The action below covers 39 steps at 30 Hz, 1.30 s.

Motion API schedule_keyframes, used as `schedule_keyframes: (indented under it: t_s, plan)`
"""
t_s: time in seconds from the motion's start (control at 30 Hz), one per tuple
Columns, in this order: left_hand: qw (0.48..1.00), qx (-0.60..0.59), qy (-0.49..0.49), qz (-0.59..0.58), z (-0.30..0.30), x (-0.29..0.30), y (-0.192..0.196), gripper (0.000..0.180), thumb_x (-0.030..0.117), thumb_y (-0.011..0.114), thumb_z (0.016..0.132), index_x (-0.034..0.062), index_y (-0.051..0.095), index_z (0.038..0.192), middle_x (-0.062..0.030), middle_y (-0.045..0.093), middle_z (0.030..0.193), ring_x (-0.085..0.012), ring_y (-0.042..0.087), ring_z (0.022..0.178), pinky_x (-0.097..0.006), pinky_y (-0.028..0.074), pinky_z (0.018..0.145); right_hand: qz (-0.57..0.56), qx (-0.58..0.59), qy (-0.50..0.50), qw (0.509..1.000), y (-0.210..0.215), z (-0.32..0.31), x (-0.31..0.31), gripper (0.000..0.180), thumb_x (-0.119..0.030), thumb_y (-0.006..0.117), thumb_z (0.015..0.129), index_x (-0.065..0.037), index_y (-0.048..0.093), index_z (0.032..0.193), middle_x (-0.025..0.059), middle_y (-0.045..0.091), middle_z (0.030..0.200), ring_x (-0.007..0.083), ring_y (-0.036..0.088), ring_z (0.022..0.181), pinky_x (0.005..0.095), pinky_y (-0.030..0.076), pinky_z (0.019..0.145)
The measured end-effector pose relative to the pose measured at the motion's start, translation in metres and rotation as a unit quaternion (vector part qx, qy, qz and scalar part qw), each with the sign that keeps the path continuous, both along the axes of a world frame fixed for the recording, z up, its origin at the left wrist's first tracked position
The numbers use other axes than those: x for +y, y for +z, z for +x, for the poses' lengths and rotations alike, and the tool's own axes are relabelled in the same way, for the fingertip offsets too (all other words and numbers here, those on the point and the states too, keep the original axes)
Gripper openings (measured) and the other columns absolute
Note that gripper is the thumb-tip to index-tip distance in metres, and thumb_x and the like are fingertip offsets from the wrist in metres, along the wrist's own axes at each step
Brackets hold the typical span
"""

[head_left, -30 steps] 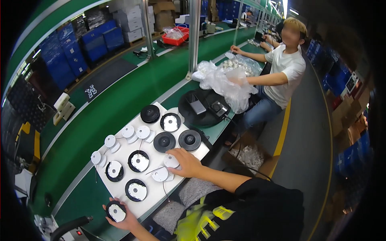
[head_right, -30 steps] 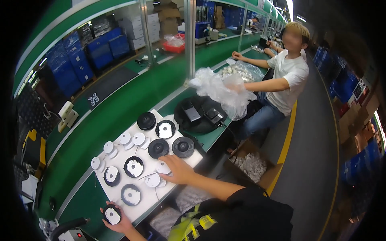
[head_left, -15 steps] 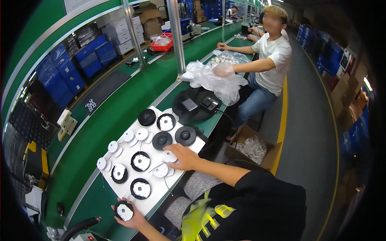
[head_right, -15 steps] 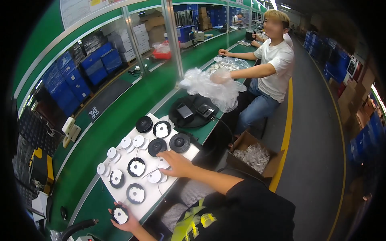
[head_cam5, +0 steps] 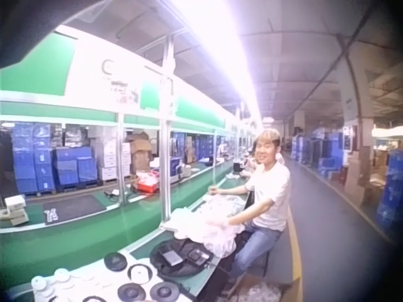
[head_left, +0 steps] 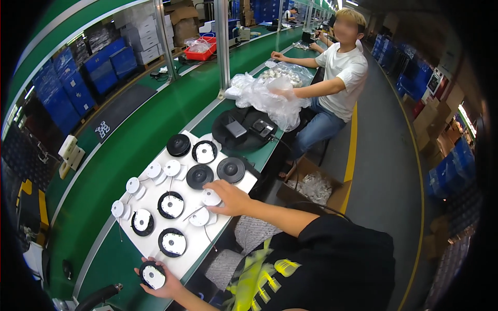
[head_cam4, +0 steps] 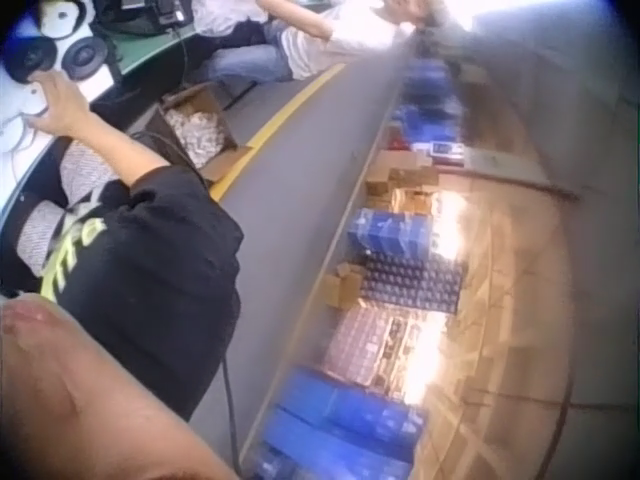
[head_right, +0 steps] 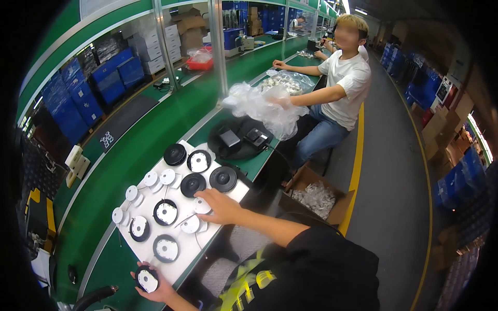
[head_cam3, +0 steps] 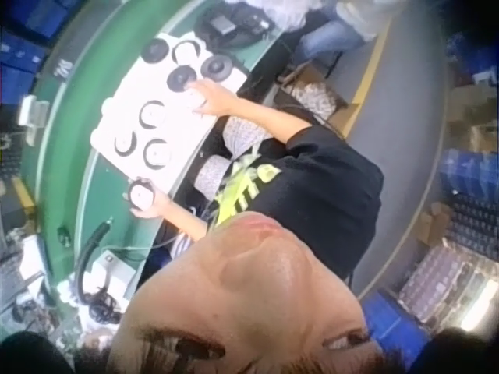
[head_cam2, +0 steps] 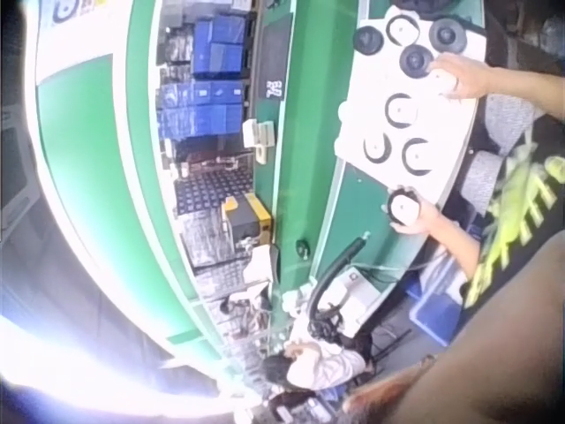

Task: The person assembles lighting components by hand, organizing internal components, wires, and black plastic covers onto a circular base on an assembly line.

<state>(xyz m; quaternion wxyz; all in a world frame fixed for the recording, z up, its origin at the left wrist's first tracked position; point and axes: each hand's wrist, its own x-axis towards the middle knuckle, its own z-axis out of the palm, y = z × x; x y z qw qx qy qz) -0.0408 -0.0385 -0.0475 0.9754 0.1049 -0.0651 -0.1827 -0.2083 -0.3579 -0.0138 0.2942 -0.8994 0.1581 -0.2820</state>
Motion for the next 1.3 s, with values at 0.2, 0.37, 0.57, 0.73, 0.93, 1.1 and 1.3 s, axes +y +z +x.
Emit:
schedule_keyframes:
  t_s: [0.2, 0.37, 0.57, 0.73, 0.93, 1.1, 1.3]
  plan:
    - [0.998, 0.054, 0.001, 0.017, 0.007, -0.003, -0.001, 0.052, 0.043, 0.062, 0.081, 0.0112, 0.063, 0.122, -0.0219, 0.054, 0.131, -0.0415, 0.048, 0.119, -0.054, 0.039, 0.094, 0.009, -0.006, 0.002, 1.000, -0.005, -0.001, -0.006, 0.062, -0.036, 0.071, 0.083, -0.007, 0.048, 0.133, 0.0180, 0.055, 0.119, 0.0354, 0.053, 0.110, 0.0423, 0.044, 0.095]
    - [0.996, 0.077, 0.016, 0.032, -0.007, -0.006, 0.024, 0.050, 0.040, 0.061, 0.082, 0.0101, 0.063, 0.121, -0.0179, 0.058, 0.127, -0.0404, 0.047, 0.122, -0.056, 0.038, 0.099, 0.033, -0.036, 0.024, 0.998, 0.000, 0.004, -0.010, 0.062, -0.036, 0.071, 0.082, -0.006, 0.048, 0.132, 0.0166, 0.055, 0.119, 0.0336, 0.052, 0.108, 0.0403, 0.044, 0.094]
    - [0.993, 0.087, 0.035, 0.073, -0.003, -0.016, 0.017, 0.051, 0.037, 0.061, 0.082, 0.0083, 0.062, 0.123, -0.0214, 0.056, 0.131, -0.0411, 0.047, 0.122, -0.057, 0.037, 0.099, 0.049, -0.008, 0.035, 0.998, 0.000, -0.003, -0.021, 0.061, -0.034, 0.072, 0.082, -0.005, 0.049, 0.130, 0.0155, 0.056, 0.121, 0.0325, 0.054, 0.107, 0.0389, 0.045, 0.093]
    - [0.995, 0.084, 0.027, 0.047, -0.005, -0.016, 0.020, 0.051, 0.034, 0.066, 0.080, 0.0098, 0.062, 0.125, -0.0214, 0.051, 0.136, -0.0409, 0.044, 0.125, -0.054, 0.037, 0.100, 0.051, -0.012, 0.041, 0.998, -0.003, 0.001, -0.019, 0.061, -0.033, 0.072, 0.082, -0.005, 0.048, 0.131, 0.0162, 0.055, 0.122, 0.0329, 0.054, 0.106, 0.0393, 0.046, 0.093]
    - [0.995, 0.072, 0.019, 0.065, -0.003, -0.014, 0.021, 0.054, 0.033, 0.066, 0.081, 0.0098, 0.060, 0.129, -0.0220, 0.049, 0.139, -0.0400, 0.042, 0.128, -0.053, 0.036, 0.101, 0.049, -0.008, 0.039, 0.998, -0.002, 0.004, -0.019, 0.060, -0.033, 0.071, 0.081, -0.005, 0.049, 0.130, 0.0156, 0.054, 0.120, 0.0325, 0.052, 0.107, 0.0395, 0.045, 0.094]
    - [0.993, 0.078, 0.037, 0.079, -0.003, -0.019, 0.026, 0.055, 0.034, 0.064, 0.081, 0.0101, 0.059, 0.130, -0.0211, 0.049, 0.138, -0.0399, 0.042, 0.129, -0.054, 0.035, 0.102, 0.038, 0.007, 0.042, 0.998, -0.002, 0.002, -0.022, 0.061, -0.034, 0.070, 0.082, -0.005, 0.047, 0.131, 0.0154, 0.053, 0.123, 0.0319, 0.051, 0.108, 0.0392, 0.045, 0.095]
    - [0.993, 0.088, 0.017, 0.083, -0.001, -0.024, 0.026, 0.059, 0.043, 0.060, 0.083, 0.0121, 0.056, 0.134, -0.0182, 0.046, 0.146, -0.0395, 0.039, 0.132, -0.049, 0.040, 0.092, 0.035, 0.007, 0.041, 0.998, 0.003, 0.004, -0.023, 0.060, -0.036, 0.071, 0.082, -0.006, 0.050, 0.130, 0.0139, 0.056, 0.123, 0.0316, 0.054, 0.105, 0.0388, 0.046, 0.093]
